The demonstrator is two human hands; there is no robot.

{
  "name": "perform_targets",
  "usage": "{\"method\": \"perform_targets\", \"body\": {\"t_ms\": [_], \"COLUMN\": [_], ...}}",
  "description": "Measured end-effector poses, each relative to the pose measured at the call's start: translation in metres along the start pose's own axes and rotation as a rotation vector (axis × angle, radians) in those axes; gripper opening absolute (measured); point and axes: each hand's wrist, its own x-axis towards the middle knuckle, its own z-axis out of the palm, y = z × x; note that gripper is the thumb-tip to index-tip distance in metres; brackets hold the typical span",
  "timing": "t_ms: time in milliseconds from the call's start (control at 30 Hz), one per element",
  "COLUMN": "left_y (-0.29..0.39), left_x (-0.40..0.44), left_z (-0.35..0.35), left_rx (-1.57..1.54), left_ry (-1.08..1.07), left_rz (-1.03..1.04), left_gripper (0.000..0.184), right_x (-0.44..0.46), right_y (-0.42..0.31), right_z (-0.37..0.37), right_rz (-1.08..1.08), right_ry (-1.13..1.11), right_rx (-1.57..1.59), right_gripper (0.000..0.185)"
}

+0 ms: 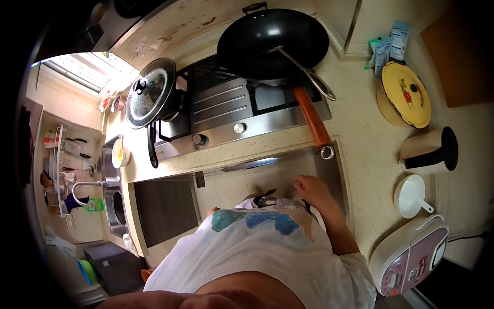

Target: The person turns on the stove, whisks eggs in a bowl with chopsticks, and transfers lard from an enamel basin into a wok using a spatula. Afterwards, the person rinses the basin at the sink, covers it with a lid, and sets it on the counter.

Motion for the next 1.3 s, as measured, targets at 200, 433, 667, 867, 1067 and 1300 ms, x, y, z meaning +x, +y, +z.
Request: {"method": "perform_targets", "body": {"t_ms": [200, 433, 667, 867, 1067, 1300], "left_y": [0.058, 0.076, -0.013, -0.018, -0.003, -0.069], "left_x": [-0.035, -0.059, -0.034, -0.013, -0.011, 0.030], "left_z": [-0.043, -0.082, -0.055, -0.062, -0.098, -0.057], "left_rx": [-0.122, -0.340, -0.282, -0.431, -0.508, -0.517], "left_ry": [0.034, 0.063, 0.047, 0.000, -0.030, -0.054], "left_rz": [-0.077, -0.172, -0.149, -0.224, -0.105, -0.179], "left_gripper": [0.032, 0.029, 0.030, 0.031, 0.027, 0.023], "right_x": [0.021, 0.042, 0.045, 0.046, 0.033, 0.002], "right_y": [-0.010, -0.045, -0.064, -0.074, -0.125, -0.215], "right_z": [0.025, 0.058, 0.080, 0.094, 0.069, -0.026], "right_rz": [-0.015, -0.151, -0.095, -0.125, -0.109, -0.077], "right_ry": [-0.104, -0.174, -0.225, -0.217, -0.303, -0.107], "right_rx": [-0.078, -0.149, -0.211, -0.256, -0.054, 0.431], "right_gripper": [0.020, 0.019, 0.019, 0.021, 0.020, 0.021]}}
